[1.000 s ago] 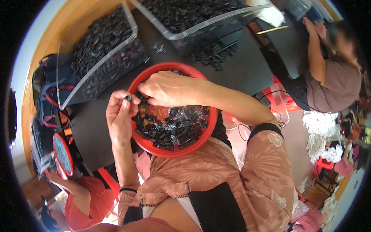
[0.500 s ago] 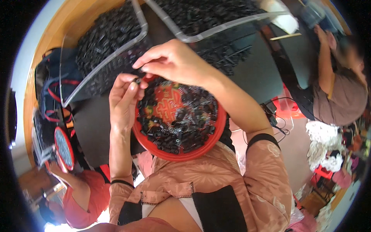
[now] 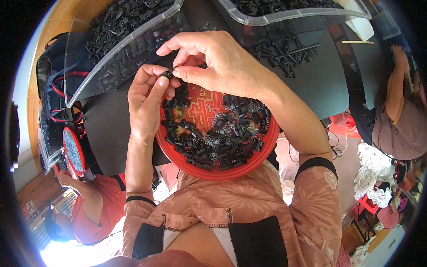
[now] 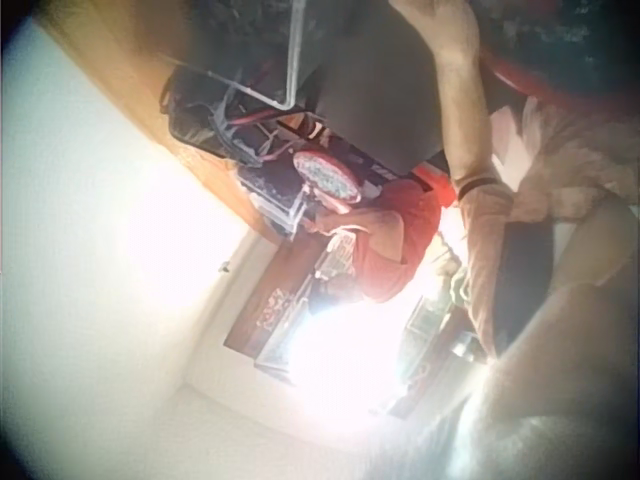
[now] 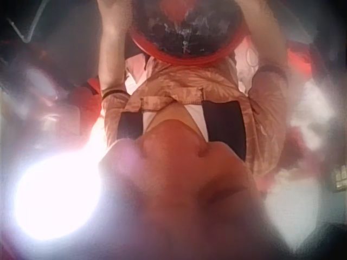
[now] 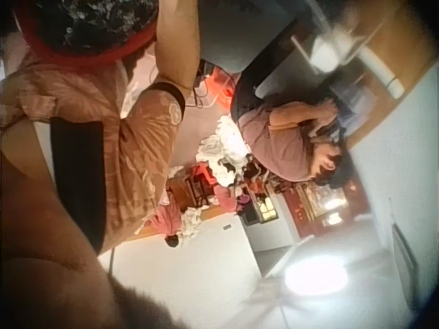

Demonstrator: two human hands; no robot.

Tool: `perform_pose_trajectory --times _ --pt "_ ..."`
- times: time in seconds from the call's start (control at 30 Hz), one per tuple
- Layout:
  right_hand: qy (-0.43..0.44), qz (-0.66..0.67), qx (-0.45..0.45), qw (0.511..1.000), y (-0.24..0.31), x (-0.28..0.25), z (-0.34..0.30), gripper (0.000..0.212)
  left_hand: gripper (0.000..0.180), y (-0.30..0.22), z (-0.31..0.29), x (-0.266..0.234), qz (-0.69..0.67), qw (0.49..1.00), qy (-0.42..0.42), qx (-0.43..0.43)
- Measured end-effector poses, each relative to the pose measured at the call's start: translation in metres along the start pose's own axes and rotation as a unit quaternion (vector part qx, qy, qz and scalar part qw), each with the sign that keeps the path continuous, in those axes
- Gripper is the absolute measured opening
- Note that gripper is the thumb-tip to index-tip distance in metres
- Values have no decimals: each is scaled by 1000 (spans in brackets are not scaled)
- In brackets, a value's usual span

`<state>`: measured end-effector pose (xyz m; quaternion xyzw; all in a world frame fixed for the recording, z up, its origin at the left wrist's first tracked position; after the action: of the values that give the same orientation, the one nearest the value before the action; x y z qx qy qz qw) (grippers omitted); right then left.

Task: The person picks up a plastic cord lock and a metal spring from a red bowl, inserts the spring into the cord lock, and places the assembled piece back into the bowl. This process is repeated for several cord locks and springs.

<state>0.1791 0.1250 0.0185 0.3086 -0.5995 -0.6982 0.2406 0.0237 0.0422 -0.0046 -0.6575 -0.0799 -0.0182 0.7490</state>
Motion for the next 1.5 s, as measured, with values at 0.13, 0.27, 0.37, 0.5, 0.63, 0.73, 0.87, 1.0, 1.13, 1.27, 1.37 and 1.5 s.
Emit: perform_pose_trajectory --times 0.13,0.27,0.37,0.5,0.63,0.73,0.87,1.0,1.13,1.27,1.37,1.5 --pt "-3 -31 -24 999 -5 0 0 33 12 0 -4 1 76 997 10 23" --pt "2 -3 -10 1000 -4 1 0 34 13 0 -4 3 53 998 -15 33" --pt "-4 -4 -16 1000 -5 1 -1 34 13 0 -2 4 42 999 -9 29" --pt "3 -19 -14 1000 -6 0 0 34 12 1 -3 3 59 998 1 29" --pt "10 -4 12 1000 -11 0 1 33 11 -1 -5 4 83 996 11 23" --pt "31 37 54 997 -18 -2 3 26 10 0 -5 5 79 996 25 27" --pt "77 4 87 993 -15 -2 2 17 10 -1 -7 4 83 996 17 28" --pt "101 -17 124 987 -15 -2 2 17 9 -1 -8 3 84 996 23 31" --pt "74 -24 119 990 -6 0 0 17 9 -2 -7 4 85 996 20 34" --pt "77 -20 119 990 -8 -2 0 17 8 -3 -5 6 96 994 19 44" --pt "105 1 153 983 -10 -4 2 16 6 0 -5 5 109 993 38 37" --pt "114 27 169 979 -11 2 -1 11 3 0 -10 5 120 992 42 24"
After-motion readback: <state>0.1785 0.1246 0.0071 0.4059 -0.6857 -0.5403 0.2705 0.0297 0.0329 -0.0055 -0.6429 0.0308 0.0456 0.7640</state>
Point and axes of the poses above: each hand's wrist, its own z-axis towards the middle knuckle, its own x-axis out of the palm, y = z × x, the point moved 3 cm from there along z, towards the middle knuckle, and after that the axes turned 10 degrees about x, right-handed, at the moved point
